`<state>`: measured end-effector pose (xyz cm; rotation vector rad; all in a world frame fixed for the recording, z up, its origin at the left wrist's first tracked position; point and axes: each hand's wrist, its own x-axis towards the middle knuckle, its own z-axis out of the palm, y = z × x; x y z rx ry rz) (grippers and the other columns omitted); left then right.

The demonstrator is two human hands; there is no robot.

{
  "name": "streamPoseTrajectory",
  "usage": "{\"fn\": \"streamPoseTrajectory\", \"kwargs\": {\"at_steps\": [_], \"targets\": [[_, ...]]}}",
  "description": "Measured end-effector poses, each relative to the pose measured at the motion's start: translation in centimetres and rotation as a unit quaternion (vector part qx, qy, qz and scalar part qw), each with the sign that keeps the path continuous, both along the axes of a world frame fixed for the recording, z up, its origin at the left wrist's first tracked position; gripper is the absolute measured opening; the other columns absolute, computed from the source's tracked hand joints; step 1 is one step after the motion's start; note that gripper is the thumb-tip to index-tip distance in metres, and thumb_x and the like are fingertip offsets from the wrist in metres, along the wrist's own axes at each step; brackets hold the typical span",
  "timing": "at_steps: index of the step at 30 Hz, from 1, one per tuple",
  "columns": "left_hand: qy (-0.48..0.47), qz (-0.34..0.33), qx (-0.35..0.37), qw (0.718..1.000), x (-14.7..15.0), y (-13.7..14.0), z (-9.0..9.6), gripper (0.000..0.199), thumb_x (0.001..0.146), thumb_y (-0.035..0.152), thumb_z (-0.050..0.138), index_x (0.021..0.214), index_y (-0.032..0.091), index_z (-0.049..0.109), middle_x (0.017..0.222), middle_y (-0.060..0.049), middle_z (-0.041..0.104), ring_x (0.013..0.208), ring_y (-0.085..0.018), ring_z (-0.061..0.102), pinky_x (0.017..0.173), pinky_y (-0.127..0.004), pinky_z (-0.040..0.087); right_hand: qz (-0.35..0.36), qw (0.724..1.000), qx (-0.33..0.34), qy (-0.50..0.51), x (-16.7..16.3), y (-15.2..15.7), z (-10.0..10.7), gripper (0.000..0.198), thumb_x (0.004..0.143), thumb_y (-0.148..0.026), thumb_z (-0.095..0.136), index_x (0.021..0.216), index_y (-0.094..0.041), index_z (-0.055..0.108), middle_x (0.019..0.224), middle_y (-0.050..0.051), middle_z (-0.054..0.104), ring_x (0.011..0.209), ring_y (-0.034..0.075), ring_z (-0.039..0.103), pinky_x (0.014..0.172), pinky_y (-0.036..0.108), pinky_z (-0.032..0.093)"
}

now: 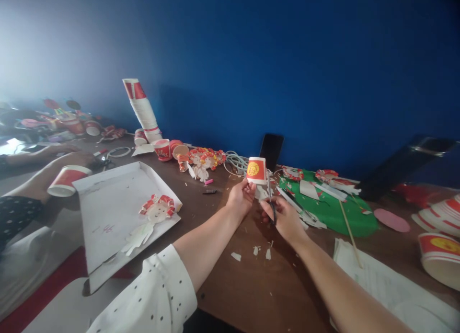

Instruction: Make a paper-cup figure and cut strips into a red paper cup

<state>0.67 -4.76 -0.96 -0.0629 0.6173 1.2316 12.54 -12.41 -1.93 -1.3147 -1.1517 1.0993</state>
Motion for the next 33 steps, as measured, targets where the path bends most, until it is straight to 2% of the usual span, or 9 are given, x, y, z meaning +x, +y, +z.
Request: {"fn": "streamPoseTrajectory", "kwargs": {"at_steps": [3,8,15,23,28,33], "targets": [[-0.001,0.008,0.029,1.000,0.0,0.1,-0.2,0.014,0.088,0.009,0.049,0.076,0.009,0.056,0.064,-0.002,0.055,0.052,-0.005,0.057,0.055,-0.012,0.052,-0.058,0.998,0.027,0.013,0.3,0.2,0.0,0.036,0.064,-0.046,0.077,0.083,-0.020,0.062,0.057,-0.001,0.061,0.049,0.015,0.056,0.047,0.026,0.042],[0.004,-0.015,0.046,0.999,0.4,-0.3,-0.7,0.011,0.087,0.007,0.049,0.079,0.007,0.056,0.065,-0.004,0.057,0.053,-0.007,0.059,0.055,-0.013,0.053,-0.132,0.987,0.062,0.060,1.0,1.0,-0.3,0.047,0.065,-0.045,0.077,0.101,-0.021,0.059,0.066,-0.002,0.064,0.049,0.011,0.050,0.044,0.022,0.036],[0.011,-0.083,0.062,0.995,1.2,-1.5,-0.7,0.011,0.087,0.007,0.049,0.079,0.007,0.057,0.063,-0.005,0.059,0.051,-0.007,0.061,0.055,-0.013,0.054,-0.132,0.976,0.075,0.154,0.6,1.7,-0.8,0.046,0.062,-0.039,0.079,0.100,-0.021,0.059,0.065,-0.005,0.061,0.052,0.010,0.049,0.047,0.021,0.036],[0.015,-0.144,0.081,0.986,1.6,-2.1,-1.1,0.007,0.085,0.009,0.053,0.082,0.007,0.058,0.068,-0.007,0.062,0.058,-0.010,0.063,0.059,-0.018,0.056,-0.172,0.956,0.041,0.236,0.5,2.1,0.0,0.037,0.058,-0.033,0.078,0.087,-0.021,0.058,0.065,-0.003,0.060,0.056,0.012,0.054,0.045,0.022,0.037],[0.019,-0.116,0.076,0.990,1.4,-1.7,-1.2,0.006,0.083,0.011,0.056,0.079,0.008,0.058,0.062,-0.004,0.058,0.052,-0.008,0.058,0.054,-0.017,0.054,-0.147,0.943,0.037,0.296,0.8,2.0,0.2,0.033,0.056,-0.026,0.079,0.082,-0.019,0.059,0.063,-0.004,0.057,0.057,0.009,0.052,0.041,0.018,0.032],[0.024,-0.103,0.066,0.992,1.2,-1.5,-1.1,0.006,0.082,0.009,0.057,0.077,0.008,0.058,0.059,-0.002,0.057,0.049,-0.007,0.056,0.051,-0.015,0.051,-0.136,0.941,0.051,0.306,0.9,2.1,0.1,0.032,0.059,-0.023,0.079,0.084,-0.019,0.059,0.065,-0.004,0.057,0.059,0.008,0.051,0.041,0.016,0.031]]}}
